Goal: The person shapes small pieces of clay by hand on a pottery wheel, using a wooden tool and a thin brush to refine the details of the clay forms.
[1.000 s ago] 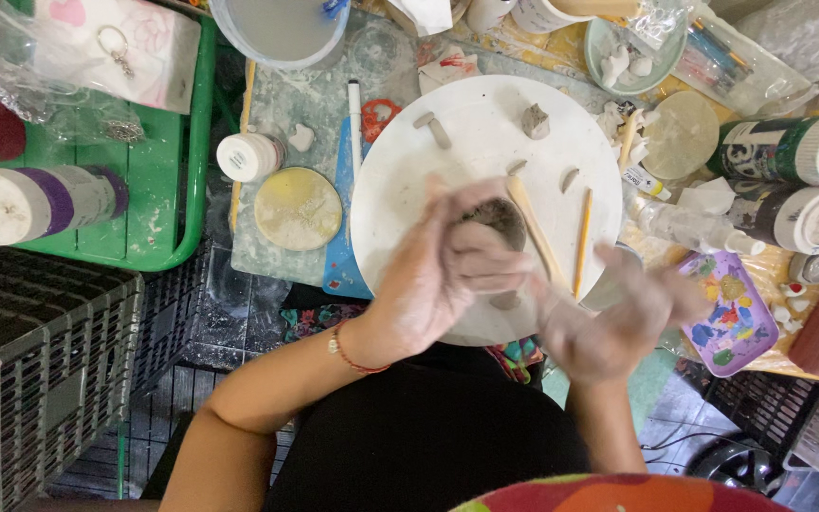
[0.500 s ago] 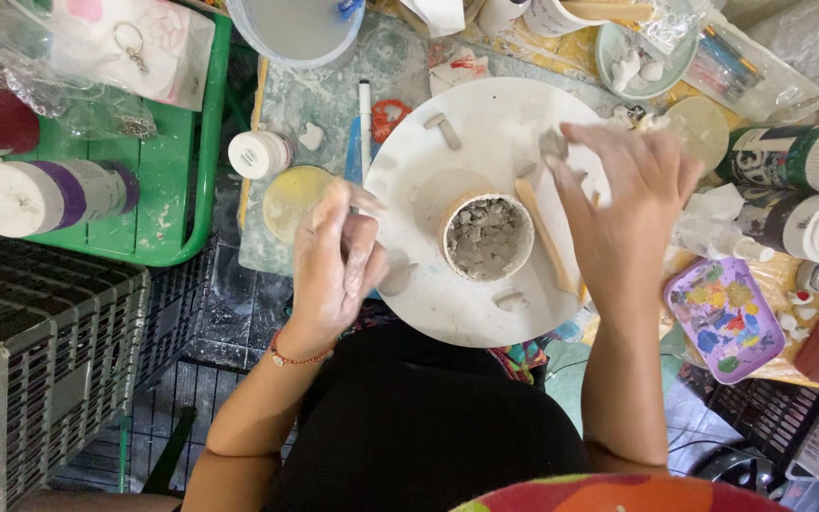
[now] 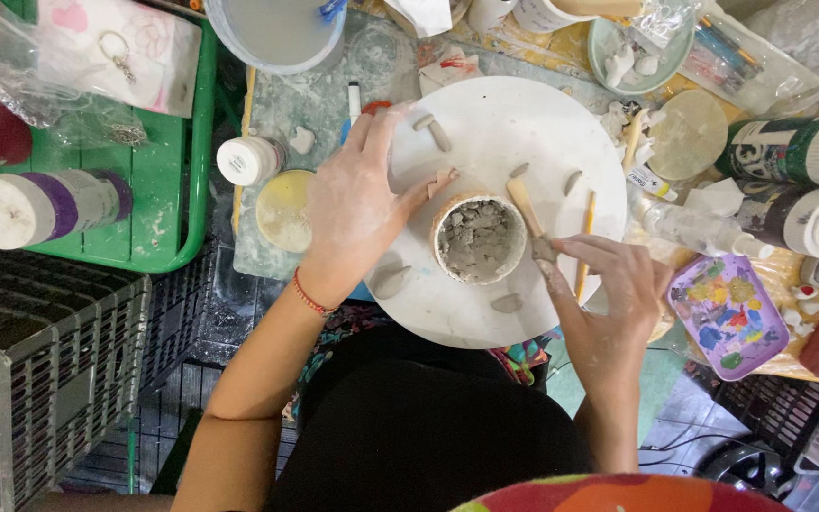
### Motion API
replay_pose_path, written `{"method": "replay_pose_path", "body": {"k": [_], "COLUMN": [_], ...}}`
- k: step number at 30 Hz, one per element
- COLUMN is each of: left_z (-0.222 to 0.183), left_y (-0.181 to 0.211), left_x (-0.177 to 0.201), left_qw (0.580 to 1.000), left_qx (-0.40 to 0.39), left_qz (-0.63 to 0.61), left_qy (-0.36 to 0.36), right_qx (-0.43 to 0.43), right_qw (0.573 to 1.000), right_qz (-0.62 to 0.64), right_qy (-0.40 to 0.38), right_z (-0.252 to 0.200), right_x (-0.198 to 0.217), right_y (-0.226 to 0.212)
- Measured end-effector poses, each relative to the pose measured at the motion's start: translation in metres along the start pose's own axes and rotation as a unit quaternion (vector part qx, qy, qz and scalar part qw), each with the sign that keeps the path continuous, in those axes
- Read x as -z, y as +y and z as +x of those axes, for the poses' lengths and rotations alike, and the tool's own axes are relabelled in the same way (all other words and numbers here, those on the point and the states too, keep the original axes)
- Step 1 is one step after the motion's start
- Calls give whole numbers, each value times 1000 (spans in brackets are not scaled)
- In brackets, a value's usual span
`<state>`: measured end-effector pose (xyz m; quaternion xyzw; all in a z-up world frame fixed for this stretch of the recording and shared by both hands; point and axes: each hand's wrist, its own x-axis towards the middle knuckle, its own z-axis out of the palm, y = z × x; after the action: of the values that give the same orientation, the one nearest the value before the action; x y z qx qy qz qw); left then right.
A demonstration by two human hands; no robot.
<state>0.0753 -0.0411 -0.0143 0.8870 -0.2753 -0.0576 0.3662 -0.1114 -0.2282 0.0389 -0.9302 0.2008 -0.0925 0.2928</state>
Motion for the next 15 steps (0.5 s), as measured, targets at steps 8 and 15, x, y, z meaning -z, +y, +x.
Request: {"method": "replay_pose_path", "body": {"k": [8,15], "left_z": [9,30], "left_y": [-7,1], "left_x": [-8,7], "left_qw": [999,983], "left_qx": [12,-8], "left_qz": [13,-183], "left_qy": [-38,22], "right_qx": [-3,-2], "right_qw": [1000,999], "right_qz": [-8,-17], "right_qy": [-26,-35], "right_z": [-1,-6], "right_x": [1,-1], "right_y": [-6,-6]}}
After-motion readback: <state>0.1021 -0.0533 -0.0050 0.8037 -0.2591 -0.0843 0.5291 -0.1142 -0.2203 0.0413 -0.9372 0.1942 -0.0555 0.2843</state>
